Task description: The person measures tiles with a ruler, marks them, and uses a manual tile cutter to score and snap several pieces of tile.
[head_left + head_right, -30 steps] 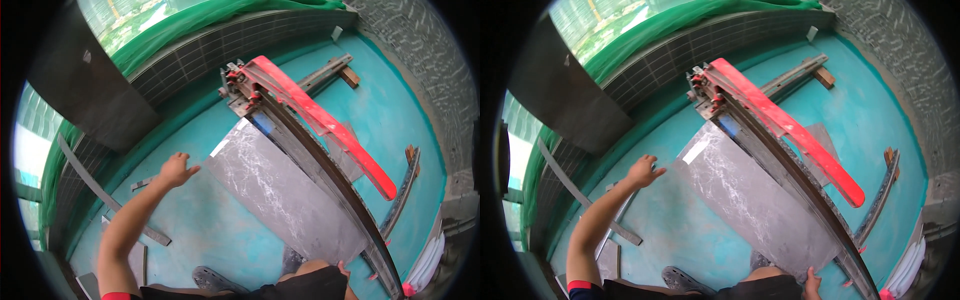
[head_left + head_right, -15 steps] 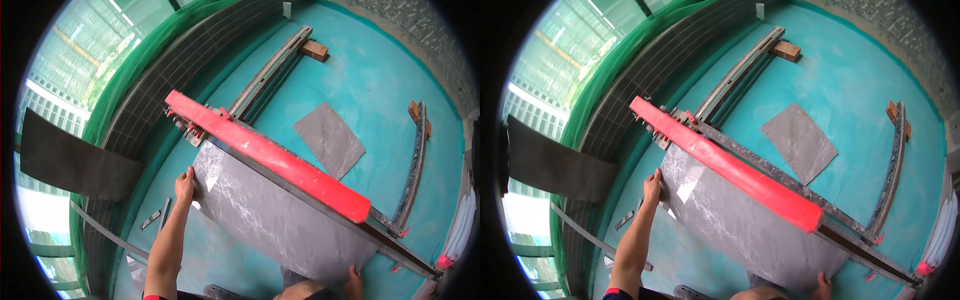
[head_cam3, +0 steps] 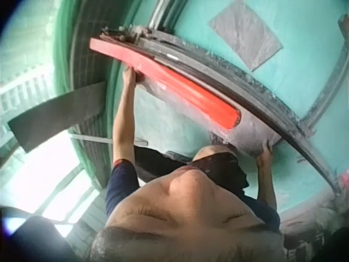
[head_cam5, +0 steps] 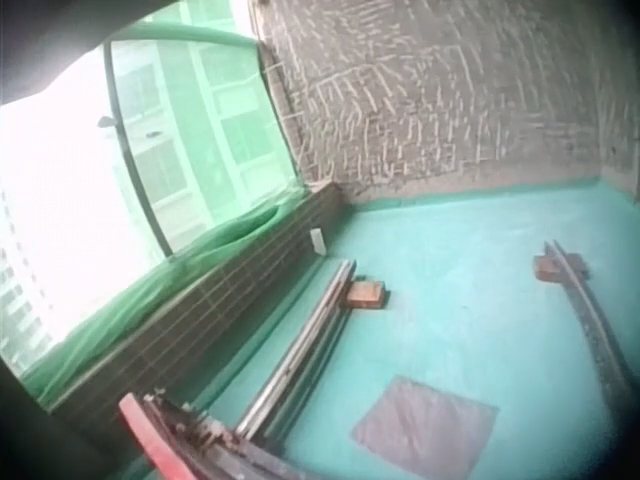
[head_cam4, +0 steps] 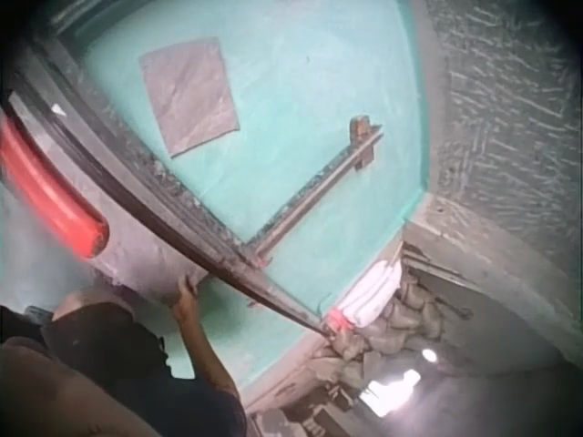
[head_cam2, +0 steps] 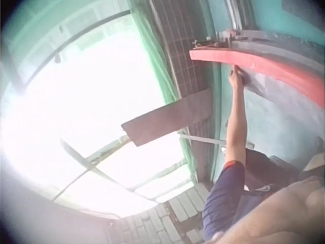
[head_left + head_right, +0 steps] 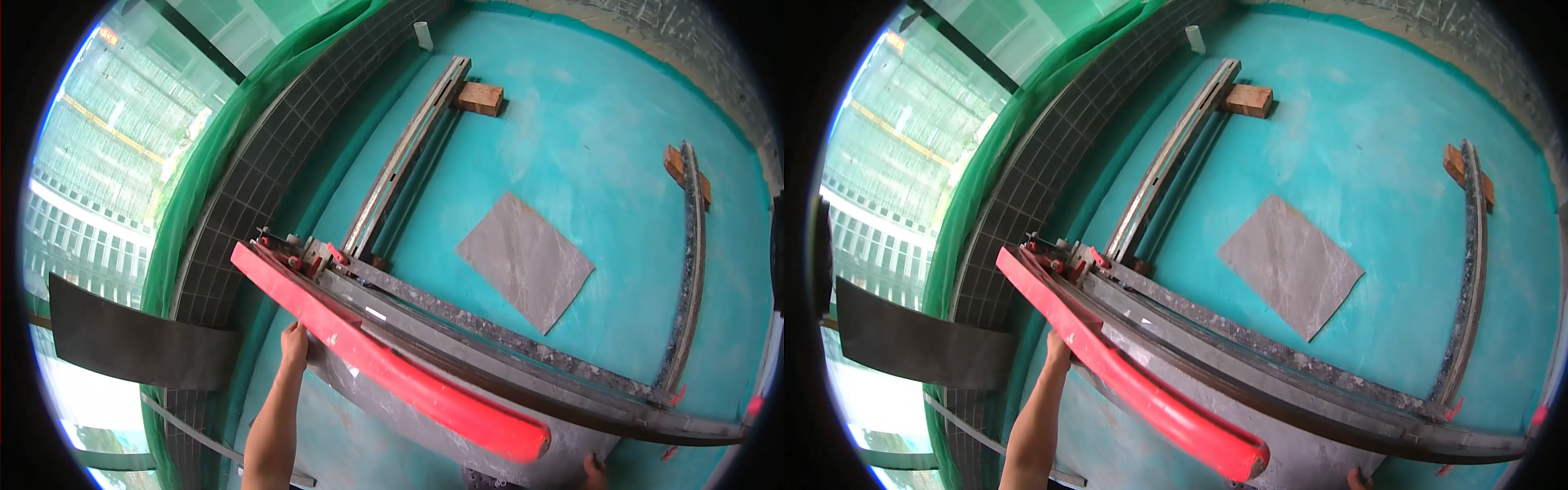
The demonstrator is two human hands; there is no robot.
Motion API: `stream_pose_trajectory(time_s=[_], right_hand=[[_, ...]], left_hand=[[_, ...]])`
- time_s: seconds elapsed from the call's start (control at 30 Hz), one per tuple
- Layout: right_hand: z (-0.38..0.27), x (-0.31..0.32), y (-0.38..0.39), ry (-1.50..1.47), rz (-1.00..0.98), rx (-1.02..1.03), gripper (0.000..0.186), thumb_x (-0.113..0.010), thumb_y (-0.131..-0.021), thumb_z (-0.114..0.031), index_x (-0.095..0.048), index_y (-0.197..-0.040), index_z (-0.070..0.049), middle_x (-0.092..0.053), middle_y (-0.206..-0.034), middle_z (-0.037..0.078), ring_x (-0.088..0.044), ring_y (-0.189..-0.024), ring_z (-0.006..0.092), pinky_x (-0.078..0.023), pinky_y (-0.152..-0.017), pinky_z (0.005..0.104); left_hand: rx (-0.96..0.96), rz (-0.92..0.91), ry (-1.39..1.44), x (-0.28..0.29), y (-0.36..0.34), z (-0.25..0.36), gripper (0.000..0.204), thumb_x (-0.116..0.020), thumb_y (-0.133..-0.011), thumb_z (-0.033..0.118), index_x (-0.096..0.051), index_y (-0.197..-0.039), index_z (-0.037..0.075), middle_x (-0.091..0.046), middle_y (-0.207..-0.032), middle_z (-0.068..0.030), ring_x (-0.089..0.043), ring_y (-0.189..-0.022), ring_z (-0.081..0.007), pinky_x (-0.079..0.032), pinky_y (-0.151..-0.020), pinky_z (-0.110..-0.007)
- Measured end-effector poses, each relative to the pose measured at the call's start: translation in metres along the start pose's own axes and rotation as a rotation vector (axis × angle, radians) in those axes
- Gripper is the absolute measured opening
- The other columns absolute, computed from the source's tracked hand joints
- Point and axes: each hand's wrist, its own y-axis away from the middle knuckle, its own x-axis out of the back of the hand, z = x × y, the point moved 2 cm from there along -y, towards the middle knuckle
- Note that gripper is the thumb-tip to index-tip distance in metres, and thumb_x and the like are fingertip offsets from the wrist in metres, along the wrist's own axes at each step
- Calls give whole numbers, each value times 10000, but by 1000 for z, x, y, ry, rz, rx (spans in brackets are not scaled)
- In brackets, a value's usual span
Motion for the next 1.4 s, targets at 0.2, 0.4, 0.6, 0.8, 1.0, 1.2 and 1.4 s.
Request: stream_pose_trajectory(time_s=[0.2, 0.4, 0.6, 0.8, 1.0, 1.2, 1.4], right_hand=[[5, 13, -11, -81, -71, -48, 516, -488, -966, -282, -296, -1413, -112, -403, -1379, 129, -410, -1228, 355, -388, -974, 545], [-17, -9, 4, -21, -67, -33, 480, -455, -980, -240, -299, -1416, -110, -392, -1390, 122, -402, -1241, 343, -380, -993, 520], [-33, -25, 12, 33, -29, -9, 446, -452, -981, -215, -348, -1392, -75, -385, -1401, 106, -386, -1262, 306, -355, -1026, 461], [-34, -22, 11, 46, -57, -10, 437, -427, -988, -200, -336, -1398, -76, -390, -1395, 109, -384, -1267, 294, -347, -1035, 451], [-33, -19, 8, 46, -100, 25, 451, -409, -994, -203, -294, -1418, -99, -375, -1406, 115, -371, -1282, 300, -341, -1042, 457], [-41, -37, 17, 91, -26, 53, 446, -415, -991, -215, -309, -1410, -108, -390, -1399, 110, -399, -1265, 292, -348, -1039, 456], [-15, 11, -15, 99, 208, 127, 482, -587, -908, -267, -461, -1275, 20, -557, -1183, 127, -534, -1075, 265, -413, -931, 392]], left_hand=[[-207, -107, 210, -3, 10, 23, 322, -593, -863, 213, -640, -989, -80, -669, -899, -115, -637, -764, -180, -504, -682, -282], [-86, -210, 228, 9, -21, -6, 523, -546, -911, 352, -453, -1291, 5, -571, -1157, -87, -588, -979, -181, -506, -804, -327], [-128, -332, 502, 3, -29, -6, 483, -549, -920, 354, -439, -1303, 81, -540, -1145, -27, -547, -1016, -164, -481, -857, -332], [-264, -270, 298, 4, -19, 5, 447, -566, -916, 339, -463, -1260, 73, -541, -1095, -20, -549, -977, -147, -490, -828, -321], [-143, -311, 349, -7, -8, 19, 454, -570, -916, 334, -460, -1266, 67, -541, -1098, -27, -547, -980, -139, -495, -821, -323], [-92, -344, 477, 13, -29, 5, 398, -551, -923, 330, -485, -1231, 86, -554, -1071, -13, -564, -966, -137, -503, -815, -329], [-480, -35, 268, -38, 15, 81, 453, -436, -962, 317, -345, -1318, 51, -467, -1201, -73, -471, -1091, -177, -360, -959, -330]])
